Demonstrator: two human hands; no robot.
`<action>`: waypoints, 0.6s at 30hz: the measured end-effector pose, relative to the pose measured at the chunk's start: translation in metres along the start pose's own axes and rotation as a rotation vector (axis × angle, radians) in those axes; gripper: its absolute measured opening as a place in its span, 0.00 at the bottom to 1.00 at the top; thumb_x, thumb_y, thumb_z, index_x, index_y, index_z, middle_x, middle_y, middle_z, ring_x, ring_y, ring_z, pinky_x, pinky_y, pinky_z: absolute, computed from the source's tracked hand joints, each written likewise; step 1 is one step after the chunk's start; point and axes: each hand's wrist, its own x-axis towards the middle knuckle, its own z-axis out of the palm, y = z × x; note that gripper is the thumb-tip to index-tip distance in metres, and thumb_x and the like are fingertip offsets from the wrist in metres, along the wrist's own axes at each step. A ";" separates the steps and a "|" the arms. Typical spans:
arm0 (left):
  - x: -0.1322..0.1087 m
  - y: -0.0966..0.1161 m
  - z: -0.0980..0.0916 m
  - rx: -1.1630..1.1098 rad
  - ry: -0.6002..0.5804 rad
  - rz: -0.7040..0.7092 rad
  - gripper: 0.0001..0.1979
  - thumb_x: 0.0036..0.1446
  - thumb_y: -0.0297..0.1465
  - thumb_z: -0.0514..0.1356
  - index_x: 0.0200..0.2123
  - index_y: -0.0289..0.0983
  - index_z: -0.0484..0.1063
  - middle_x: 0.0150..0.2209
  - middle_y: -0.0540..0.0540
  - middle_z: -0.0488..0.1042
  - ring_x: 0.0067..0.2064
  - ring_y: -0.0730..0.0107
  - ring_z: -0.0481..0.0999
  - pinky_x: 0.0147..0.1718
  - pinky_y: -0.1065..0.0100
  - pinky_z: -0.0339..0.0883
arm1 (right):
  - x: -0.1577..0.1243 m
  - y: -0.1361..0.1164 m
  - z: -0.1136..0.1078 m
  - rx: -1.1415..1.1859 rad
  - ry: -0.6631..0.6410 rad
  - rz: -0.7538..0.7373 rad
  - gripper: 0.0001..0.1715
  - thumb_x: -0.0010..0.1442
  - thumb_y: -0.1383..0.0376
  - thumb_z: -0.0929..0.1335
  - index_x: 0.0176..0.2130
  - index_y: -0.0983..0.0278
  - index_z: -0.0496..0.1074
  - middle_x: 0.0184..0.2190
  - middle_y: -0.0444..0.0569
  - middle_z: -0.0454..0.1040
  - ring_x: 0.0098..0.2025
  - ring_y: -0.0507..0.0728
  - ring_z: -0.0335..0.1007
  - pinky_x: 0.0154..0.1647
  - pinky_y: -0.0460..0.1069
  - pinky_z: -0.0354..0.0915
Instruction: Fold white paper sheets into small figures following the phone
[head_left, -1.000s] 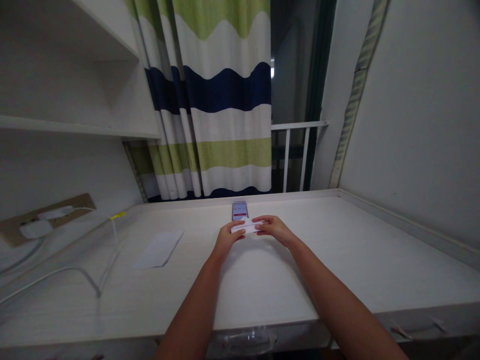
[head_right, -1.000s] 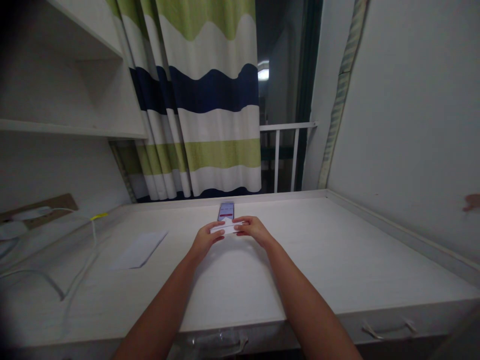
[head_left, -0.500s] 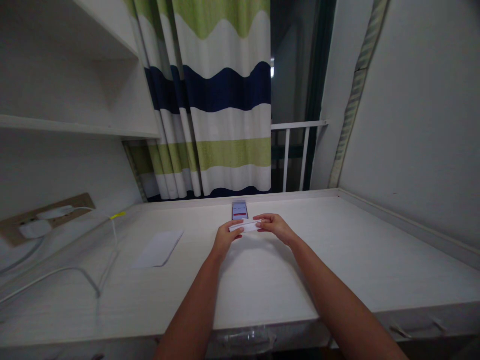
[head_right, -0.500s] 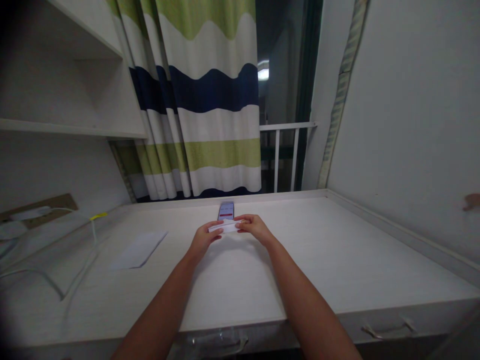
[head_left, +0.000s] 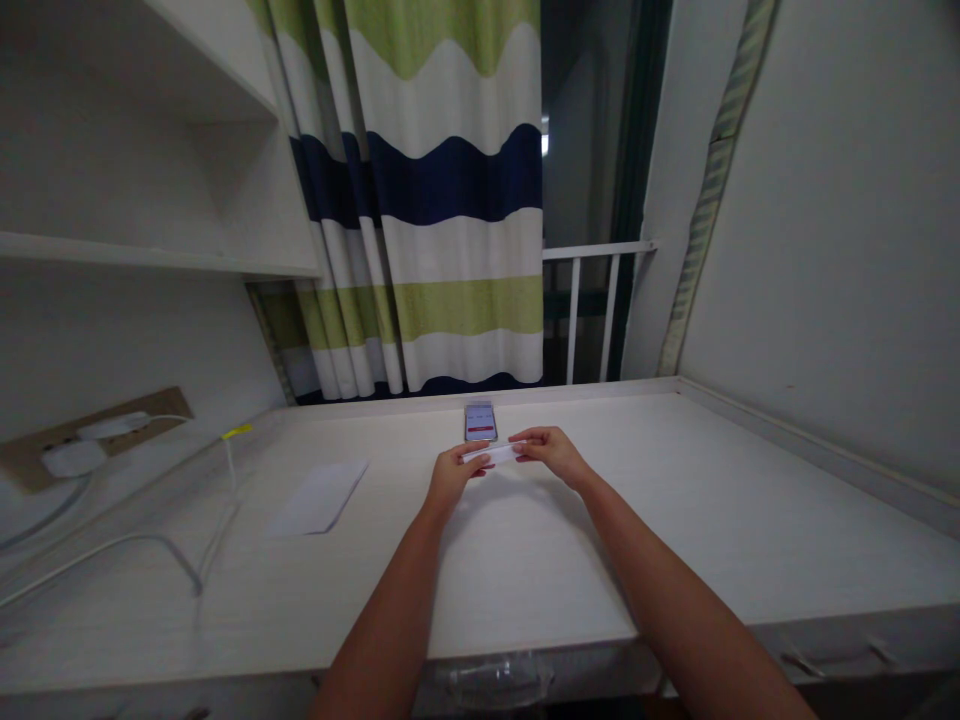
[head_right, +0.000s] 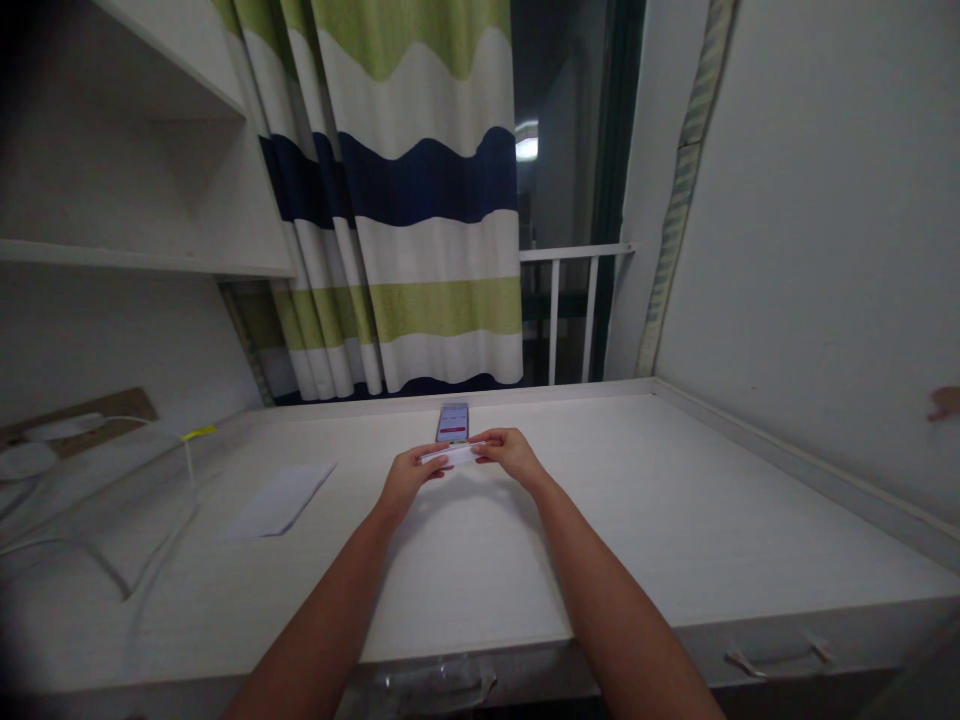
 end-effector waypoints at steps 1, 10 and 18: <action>0.000 0.000 0.000 0.002 0.000 -0.003 0.18 0.36 0.30 0.65 0.35 0.31 0.73 0.34 0.41 0.75 0.28 0.70 0.75 0.28 0.70 0.68 | 0.000 0.000 0.000 -0.009 0.005 -0.004 0.16 0.35 0.63 0.73 0.28 0.69 0.74 0.23 0.47 0.74 0.26 0.51 0.69 0.34 0.51 0.68; 0.002 -0.004 0.001 0.017 -0.002 -0.004 0.16 0.38 0.30 0.64 0.34 0.30 0.73 0.32 0.42 0.75 0.28 0.70 0.75 0.29 0.71 0.68 | 0.002 0.000 0.000 -0.120 0.011 -0.049 0.17 0.38 0.61 0.71 0.29 0.69 0.74 0.21 0.47 0.73 0.24 0.51 0.67 0.29 0.49 0.65; -0.001 -0.001 -0.001 0.134 0.007 -0.057 0.15 0.42 0.33 0.61 0.35 0.32 0.73 0.24 0.43 0.75 0.25 0.71 0.74 0.23 0.74 0.64 | 0.003 0.001 -0.005 -0.462 0.097 -0.254 0.12 0.42 0.59 0.69 0.27 0.65 0.75 0.23 0.47 0.70 0.28 0.52 0.64 0.29 0.47 0.60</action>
